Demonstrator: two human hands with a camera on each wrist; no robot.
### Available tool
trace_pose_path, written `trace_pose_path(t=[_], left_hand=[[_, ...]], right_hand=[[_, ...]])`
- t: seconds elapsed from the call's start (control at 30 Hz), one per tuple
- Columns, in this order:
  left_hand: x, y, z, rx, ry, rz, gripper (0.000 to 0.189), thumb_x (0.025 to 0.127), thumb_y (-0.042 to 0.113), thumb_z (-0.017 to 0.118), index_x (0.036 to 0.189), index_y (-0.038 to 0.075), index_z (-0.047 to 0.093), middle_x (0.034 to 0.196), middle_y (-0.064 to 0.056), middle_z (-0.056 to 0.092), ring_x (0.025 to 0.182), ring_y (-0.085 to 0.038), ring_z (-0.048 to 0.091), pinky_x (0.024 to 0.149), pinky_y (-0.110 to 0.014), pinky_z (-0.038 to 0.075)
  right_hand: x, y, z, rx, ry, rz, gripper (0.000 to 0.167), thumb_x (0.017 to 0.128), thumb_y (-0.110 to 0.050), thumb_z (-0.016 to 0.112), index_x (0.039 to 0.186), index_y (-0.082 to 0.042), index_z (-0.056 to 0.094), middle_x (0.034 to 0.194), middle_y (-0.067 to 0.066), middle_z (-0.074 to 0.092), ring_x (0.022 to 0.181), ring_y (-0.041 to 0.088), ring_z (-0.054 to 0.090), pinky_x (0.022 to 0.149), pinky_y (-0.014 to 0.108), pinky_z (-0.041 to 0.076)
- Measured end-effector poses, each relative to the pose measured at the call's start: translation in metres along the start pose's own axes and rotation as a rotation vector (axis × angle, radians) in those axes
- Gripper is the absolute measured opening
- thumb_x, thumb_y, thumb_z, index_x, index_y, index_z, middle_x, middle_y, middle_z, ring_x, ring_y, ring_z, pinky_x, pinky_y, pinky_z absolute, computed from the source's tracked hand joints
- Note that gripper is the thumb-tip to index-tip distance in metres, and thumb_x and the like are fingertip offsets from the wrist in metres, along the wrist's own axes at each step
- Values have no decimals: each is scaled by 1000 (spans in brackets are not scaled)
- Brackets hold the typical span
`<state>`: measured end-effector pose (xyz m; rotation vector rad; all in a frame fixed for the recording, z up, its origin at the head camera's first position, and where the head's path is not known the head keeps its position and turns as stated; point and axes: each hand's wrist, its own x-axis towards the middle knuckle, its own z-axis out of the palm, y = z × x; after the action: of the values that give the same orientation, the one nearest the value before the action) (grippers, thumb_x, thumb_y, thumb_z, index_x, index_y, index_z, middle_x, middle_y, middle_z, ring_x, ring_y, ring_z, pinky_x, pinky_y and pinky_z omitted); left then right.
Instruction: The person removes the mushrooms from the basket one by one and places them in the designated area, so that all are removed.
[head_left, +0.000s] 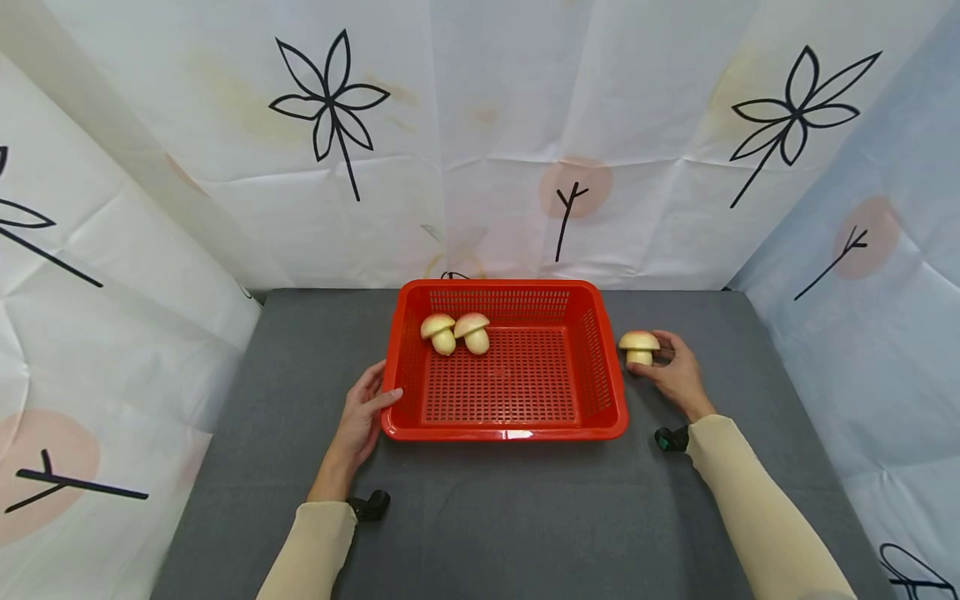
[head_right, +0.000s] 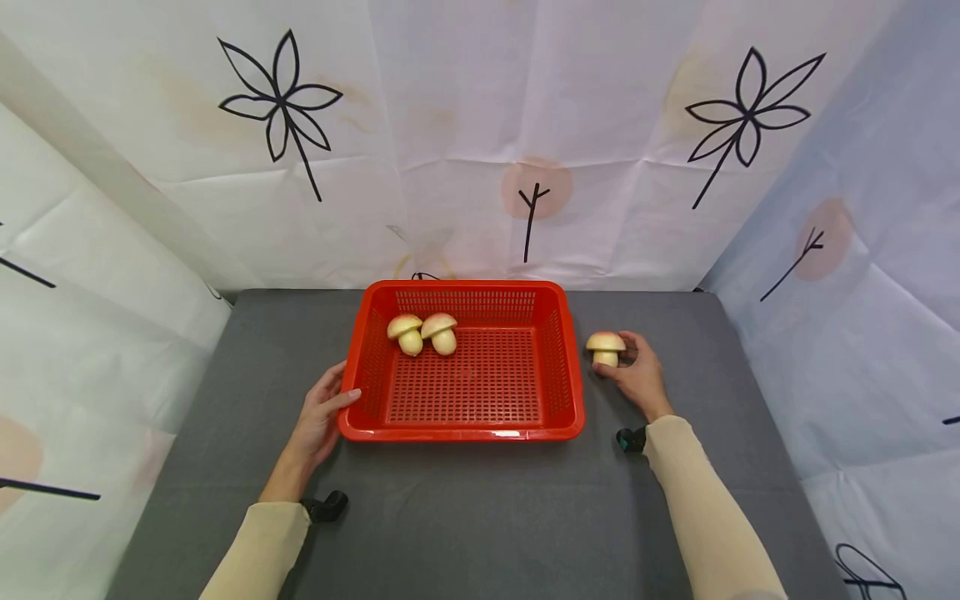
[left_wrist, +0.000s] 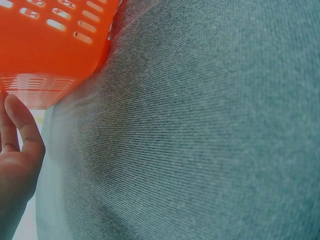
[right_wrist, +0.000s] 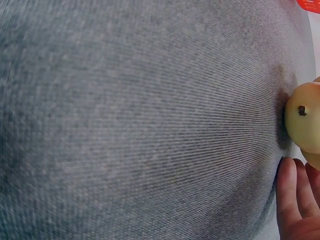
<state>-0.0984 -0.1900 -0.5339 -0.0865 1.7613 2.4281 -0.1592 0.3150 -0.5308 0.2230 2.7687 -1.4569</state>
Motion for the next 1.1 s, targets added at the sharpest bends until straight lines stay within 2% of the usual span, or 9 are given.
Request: trace_pose_path(t=[0.3, 0.53, 0.67, 0.77, 0.9, 1.1], left_hand=[[0, 0, -1, -7, -1, -2, 60, 97, -2, 61, 151, 3, 37, 143, -9, 49, 126, -23, 52, 98, -31, 53], [-1, 0, 0, 1, -10, 2, 61, 97, 0, 62, 152, 3, 37, 147, -14, 46, 128, -26, 51, 100, -34, 52], [-1, 1, 0, 3, -8, -1, 61, 97, -1, 62, 152, 3, 36, 147, -14, 45, 130, -28, 50, 101, -36, 51], [-1, 1, 1, -1, -4, -4, 61, 96, -1, 62, 152, 3, 37, 146, -13, 46, 130, -28, 49, 102, -36, 51], [-1, 1, 1, -5, -6, -1, 60, 97, -1, 61, 151, 3, 37, 146, -13, 46, 130, -28, 50, 101, -36, 51], [-1, 1, 0, -9, -7, 5, 59, 96, -2, 61, 151, 2, 38, 144, -11, 48, 128, -26, 51, 99, -33, 52]], right_hand=[[-1, -2, -1, -25, -4, -7, 81, 87, -16, 81, 150, 6, 35, 138, 31, 48, 120, 45, 53, 86, 38, 46], [0, -2, -1, -22, 4, -10, 82, 86, -15, 82, 150, 6, 36, 139, 31, 48, 120, 45, 53, 87, 39, 46], [0, -3, -2, -30, 7, -6, 82, 86, -16, 82, 150, 6, 36, 139, 31, 48, 121, 45, 54, 83, 31, 46], [0, -4, -3, -28, 5, 3, 83, 86, -17, 82, 151, 5, 36, 140, 31, 47, 122, 45, 54, 83, 31, 47], [1, -3, -5, -16, -5, 20, 84, 87, -22, 82, 152, 4, 35, 143, 30, 46, 124, 45, 53, 89, 44, 48], [0, -6, -10, -19, -5, 18, 86, 88, -27, 81, 152, 5, 33, 145, 32, 43, 127, 47, 50, 95, 57, 47]])
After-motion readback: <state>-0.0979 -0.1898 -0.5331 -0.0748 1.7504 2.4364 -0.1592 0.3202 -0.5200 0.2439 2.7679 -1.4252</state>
